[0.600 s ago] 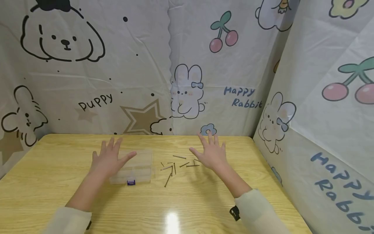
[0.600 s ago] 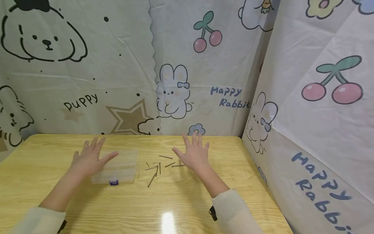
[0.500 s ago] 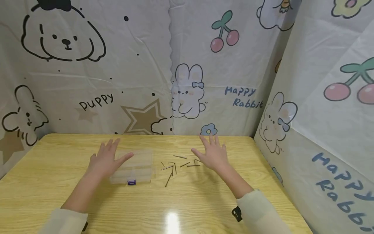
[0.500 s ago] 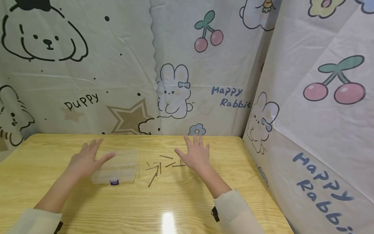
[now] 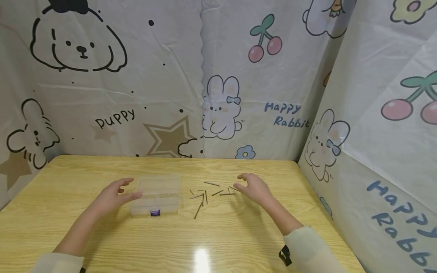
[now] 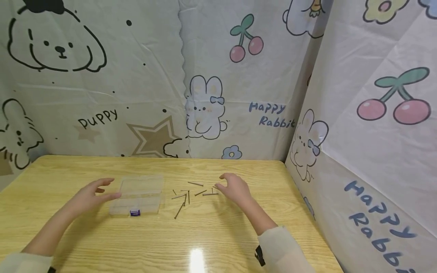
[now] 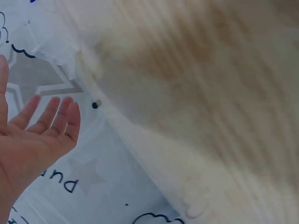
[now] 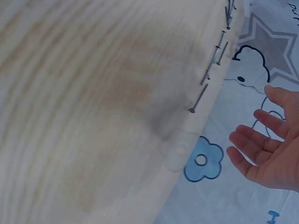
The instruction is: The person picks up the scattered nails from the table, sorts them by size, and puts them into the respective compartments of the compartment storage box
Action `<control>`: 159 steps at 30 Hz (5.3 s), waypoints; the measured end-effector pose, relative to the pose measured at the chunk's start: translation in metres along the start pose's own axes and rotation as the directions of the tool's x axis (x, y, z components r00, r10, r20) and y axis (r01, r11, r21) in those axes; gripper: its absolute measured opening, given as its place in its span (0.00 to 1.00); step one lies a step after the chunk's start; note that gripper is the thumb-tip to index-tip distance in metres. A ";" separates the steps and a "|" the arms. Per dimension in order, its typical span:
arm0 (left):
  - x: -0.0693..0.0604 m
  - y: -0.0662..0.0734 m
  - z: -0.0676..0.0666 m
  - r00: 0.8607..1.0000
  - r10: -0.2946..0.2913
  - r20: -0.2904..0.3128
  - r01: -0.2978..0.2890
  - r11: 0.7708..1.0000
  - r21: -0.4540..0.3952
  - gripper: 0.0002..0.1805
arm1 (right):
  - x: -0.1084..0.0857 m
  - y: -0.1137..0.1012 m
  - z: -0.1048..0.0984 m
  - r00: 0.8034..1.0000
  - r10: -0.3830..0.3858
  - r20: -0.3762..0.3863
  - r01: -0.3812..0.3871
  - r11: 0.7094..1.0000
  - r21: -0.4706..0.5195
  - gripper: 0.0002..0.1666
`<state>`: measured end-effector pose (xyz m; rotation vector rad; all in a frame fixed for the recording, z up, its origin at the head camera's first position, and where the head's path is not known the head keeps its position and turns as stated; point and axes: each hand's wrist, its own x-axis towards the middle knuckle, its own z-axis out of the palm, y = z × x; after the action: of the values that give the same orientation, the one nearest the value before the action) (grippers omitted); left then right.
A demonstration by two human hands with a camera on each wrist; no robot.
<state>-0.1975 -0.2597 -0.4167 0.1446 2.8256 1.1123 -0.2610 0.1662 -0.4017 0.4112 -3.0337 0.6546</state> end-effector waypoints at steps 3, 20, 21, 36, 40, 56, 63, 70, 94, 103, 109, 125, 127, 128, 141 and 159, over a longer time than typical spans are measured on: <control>-0.002 -0.007 0.001 0.999 -0.006 0.047 0.008 0.999 -0.044 0.45 | -0.001 0.007 0.007 0.999 0.017 0.027 -0.018 0.999 0.049 0.21; 0.002 -0.034 0.004 0.985 0.023 0.168 0.004 0.987 -0.161 0.39 | 0.008 0.028 0.033 0.999 0.001 0.039 -0.007 0.988 0.151 0.11; 0.002 -0.034 0.004 0.985 0.030 0.172 -0.001 0.986 -0.164 0.39 | 0.009 0.028 0.035 0.999 0.006 0.041 -0.012 0.989 0.149 0.11; 0.006 -0.035 0.010 0.975 0.073 0.210 -0.033 0.982 -0.187 0.41 | 0.016 0.029 0.052 0.997 -0.026 0.067 0.022 0.998 0.056 0.05; 0.007 -0.035 0.011 0.978 0.064 0.199 -0.029 0.984 -0.178 0.41 | 0.017 0.028 0.053 0.997 -0.037 0.069 0.034 0.998 0.047 0.04; 0.003 -0.038 0.021 0.993 0.049 0.112 -0.035 0.991 -0.129 0.43 | 0.014 0.030 0.055 0.995 -0.055 0.078 0.039 0.981 0.188 0.04; 0.003 -0.039 0.021 0.993 0.057 0.106 -0.043 0.990 -0.132 0.43 | 0.013 0.021 0.054 0.997 -0.042 0.065 0.025 0.967 0.254 0.05; 0.002 -0.038 0.022 0.994 0.053 0.099 -0.040 0.991 -0.131 0.42 | 0.012 0.003 0.051 0.995 -0.044 0.084 0.017 0.955 0.297 0.06; 0.000 -0.039 0.022 0.994 0.074 0.085 -0.062 0.989 -0.136 0.41 | 0.021 -0.056 0.061 0.981 -0.134 0.137 0.080 0.935 0.345 0.09; -0.001 -0.038 0.021 0.995 0.048 0.085 -0.038 0.992 -0.118 0.42 | 0.024 -0.077 0.068 0.972 -0.176 0.155 0.112 0.930 0.350 0.10; 0.000 -0.038 0.022 0.995 0.053 0.087 -0.042 0.991 -0.125 0.42 | 0.028 -0.090 0.071 0.966 -0.184 0.182 0.106 0.923 0.371 0.10; 0.001 -0.039 0.022 0.996 0.040 0.085 -0.028 0.991 -0.131 0.42 | 0.037 -0.133 0.082 0.950 -0.273 0.153 0.198 0.902 0.383 0.09; 0.001 -0.039 0.022 0.996 0.045 0.082 -0.034 0.991 -0.133 0.42 | 0.039 -0.138 0.085 0.949 -0.278 0.146 0.206 0.902 0.378 0.08; 0.002 -0.039 0.022 0.996 0.048 0.081 -0.037 0.990 -0.134 0.42 | 0.040 -0.140 0.086 0.950 -0.277 0.147 0.205 0.903 0.376 0.08; 0.003 -0.040 0.023 0.996 0.028 0.089 -0.014 0.988 -0.152 0.42 | 0.046 -0.167 0.108 0.951 -0.267 0.155 0.205 0.922 0.329 0.08; 0.003 -0.040 0.022 0.995 0.046 0.088 -0.031 0.987 -0.161 0.42 | 0.049 -0.193 0.126 0.967 -0.205 0.154 0.154 0.944 0.292 0.07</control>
<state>-0.1999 -0.2740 -0.4602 0.2318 2.6520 1.2984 -0.2532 -0.0664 -0.4357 0.7878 -3.0210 1.0899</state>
